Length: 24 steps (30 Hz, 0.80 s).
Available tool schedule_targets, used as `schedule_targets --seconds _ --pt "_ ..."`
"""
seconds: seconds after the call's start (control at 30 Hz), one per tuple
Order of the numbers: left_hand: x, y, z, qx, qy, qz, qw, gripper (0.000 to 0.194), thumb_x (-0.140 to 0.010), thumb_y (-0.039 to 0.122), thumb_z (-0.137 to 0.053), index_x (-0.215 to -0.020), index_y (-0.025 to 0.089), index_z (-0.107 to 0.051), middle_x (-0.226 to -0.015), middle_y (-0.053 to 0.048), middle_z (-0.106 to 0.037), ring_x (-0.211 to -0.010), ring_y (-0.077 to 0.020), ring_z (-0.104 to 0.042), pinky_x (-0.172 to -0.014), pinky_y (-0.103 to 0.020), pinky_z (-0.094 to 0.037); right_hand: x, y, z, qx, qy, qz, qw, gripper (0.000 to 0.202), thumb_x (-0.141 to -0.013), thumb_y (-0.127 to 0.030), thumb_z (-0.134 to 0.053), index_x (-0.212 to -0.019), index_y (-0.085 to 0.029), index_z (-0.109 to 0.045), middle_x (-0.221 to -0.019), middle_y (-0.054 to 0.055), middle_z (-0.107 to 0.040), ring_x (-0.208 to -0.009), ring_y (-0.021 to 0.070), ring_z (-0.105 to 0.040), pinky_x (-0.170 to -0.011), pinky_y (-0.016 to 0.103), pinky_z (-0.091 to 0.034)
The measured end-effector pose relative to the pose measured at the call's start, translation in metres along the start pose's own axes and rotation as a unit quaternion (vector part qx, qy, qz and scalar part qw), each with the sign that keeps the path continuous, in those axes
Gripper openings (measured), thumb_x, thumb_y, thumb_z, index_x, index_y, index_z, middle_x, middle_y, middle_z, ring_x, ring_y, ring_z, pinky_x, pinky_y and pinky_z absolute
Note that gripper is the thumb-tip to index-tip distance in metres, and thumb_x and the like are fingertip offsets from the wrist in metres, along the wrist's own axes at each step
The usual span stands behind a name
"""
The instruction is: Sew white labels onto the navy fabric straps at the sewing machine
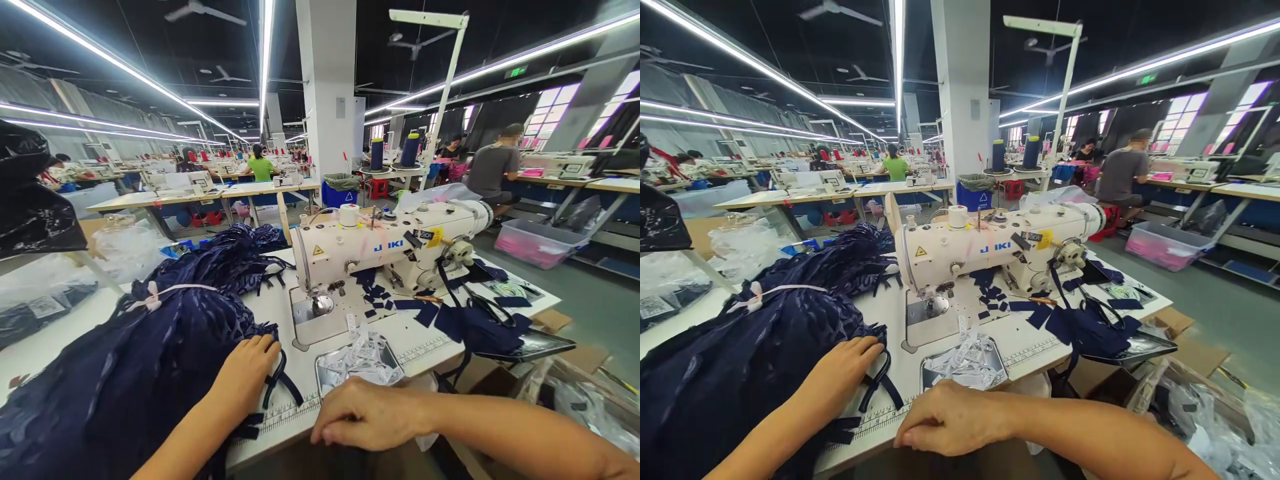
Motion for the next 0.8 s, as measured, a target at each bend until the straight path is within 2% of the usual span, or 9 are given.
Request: schedule_targets --seconds 0.07,0.17,0.23,0.3,0.43,0.57,0.63,0.7,0.8 --pt "-0.012 0.005 -0.01 -0.021 0.006 -0.01 1.0 0.048 -0.063 -0.01 -0.032 -0.093 0.015 -0.06 -0.093 -0.009 -0.061 -0.085 -0.0208 -0.055 -0.069 -0.031 -0.04 0.018 0.005 0.006 -0.006 0.054 -0.01 0.998 0.026 -0.085 -0.015 -0.04 -0.097 -0.014 -0.063 -0.081 0.003 -0.064 -0.075 0.0106 -0.058 -0.071 0.018 -0.044" --pt "-0.018 0.012 -0.019 -0.036 0.011 -0.028 0.999 0.039 -0.066 -0.008 -0.032 -0.081 0.014 -0.061 -0.085 -0.011 -0.061 -0.081 -0.0228 -0.054 -0.066 -0.033 -0.038 0.041 0.016 0.018 0.03 0.139 -0.021 0.99 0.026 -0.086 -0.017 -0.038 -0.091 -0.014 -0.063 -0.08 0.004 -0.064 -0.075 0.0113 -0.058 -0.071 0.02 -0.044" --pt "-0.018 0.017 -0.018 -0.036 0.014 -0.028 0.999 0.036 -0.069 -0.006 -0.032 -0.077 0.014 -0.061 -0.083 -0.011 -0.061 -0.081 -0.0239 -0.053 -0.066 -0.034 -0.038 0.048 0.026 0.028 0.094 0.191 -0.036 0.976 0.027 -0.087 -0.019 -0.036 -0.091 -0.014 -0.063 -0.084 0.005 -0.064 -0.078 0.0129 -0.057 -0.073 0.023 -0.043" --pt "-0.018 0.02 -0.014 -0.029 0.012 -0.023 0.999 0.036 -0.07 -0.004 -0.031 -0.078 0.014 -0.061 -0.084 -0.012 -0.061 -0.081 -0.0247 -0.053 -0.067 -0.036 -0.038 0.044 0.037 0.038 0.19 0.212 -0.051 0.957 0.025 -0.087 -0.02 -0.037 -0.093 -0.014 -0.061 -0.089 0.007 -0.063 -0.084 0.0163 -0.056 -0.079 0.03 -0.041" --pt "-0.027 0.023 -0.008 0.012 0.015 -0.027 0.999 0.038 -0.071 -0.003 -0.031 -0.087 0.014 -0.061 -0.09 -0.012 -0.06 -0.085 -0.0237 -0.054 -0.074 -0.037 -0.04 0.003 0.062 0.054 0.361 0.146 -0.108 0.915 0.024 -0.084 -0.026 -0.046 -0.099 -0.012 -0.058 -0.1 0.012 -0.06 -0.097 0.0237 -0.052 -0.094 0.046 -0.027" --pt "-0.046 0.017 -0.016 0.087 0.023 -0.037 0.995 0.04 -0.067 -0.005 -0.032 -0.09 0.013 -0.06 -0.096 -0.011 -0.059 -0.091 -0.0212 -0.054 -0.082 -0.035 -0.042 -0.052 0.082 0.055 0.42 0.038 -0.222 0.879 0.037 -0.084 -0.036 -0.046 -0.103 -0.006 -0.057 -0.108 0.02 -0.056 -0.106 0.0291 -0.048 -0.095 0.049 -0.025" --pt "-0.056 0.012 -0.023 0.135 0.036 -0.042 0.989 0.043 -0.065 -0.006 -0.032 -0.092 0.013 -0.059 -0.099 -0.009 -0.059 -0.095 -0.0192 -0.054 -0.085 -0.033 -0.042 -0.07 0.084 0.046 0.424 0.005 -0.244 0.872 0.042 -0.084 -0.04 -0.046 -0.103 -0.004 -0.057 -0.107 0.022 -0.055 -0.104 0.0304 -0.049 -0.093 0.049 -0.027" --pt "-0.065 0.009 -0.032 0.194 0.055 -0.057 0.978 0.046 -0.065 -0.005 -0.03 -0.097 0.015 -0.058 -0.104 -0.008 -0.058 -0.099 -0.0161 -0.054 -0.089 -0.03 -0.041 -0.078 0.079 0.032 0.42 -0.029 -0.179 0.889 0.042 -0.082 -0.042 -0.048 -0.1 -0.005 -0.058 -0.106 0.022 -0.056 -0.103 0.0298 -0.049 -0.091 0.046 -0.031" --pt "-0.076 0.009 -0.047 0.264 0.063 -0.092 0.958 0.046 -0.071 -0.001 -0.028 -0.105 0.014 -0.055 -0.112 -0.008 -0.057 -0.104 -0.0131 -0.052 -0.092 -0.028 -0.041 -0.071 0.064 0.015 0.371 -0.093 -0.02 0.924 0.034 -0.081 -0.038 -0.051 -0.095 -0.009 -0.059 -0.1 0.015 -0.06 -0.097 0.0246 -0.052 -0.088 0.038 -0.036"
Point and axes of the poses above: each hand's wrist, its own x-axis away from the middle knuckle, its own z-axis out of the back of the hand, y = z × x, the point moved 2 cm from there along -x, towards the middle knuckle
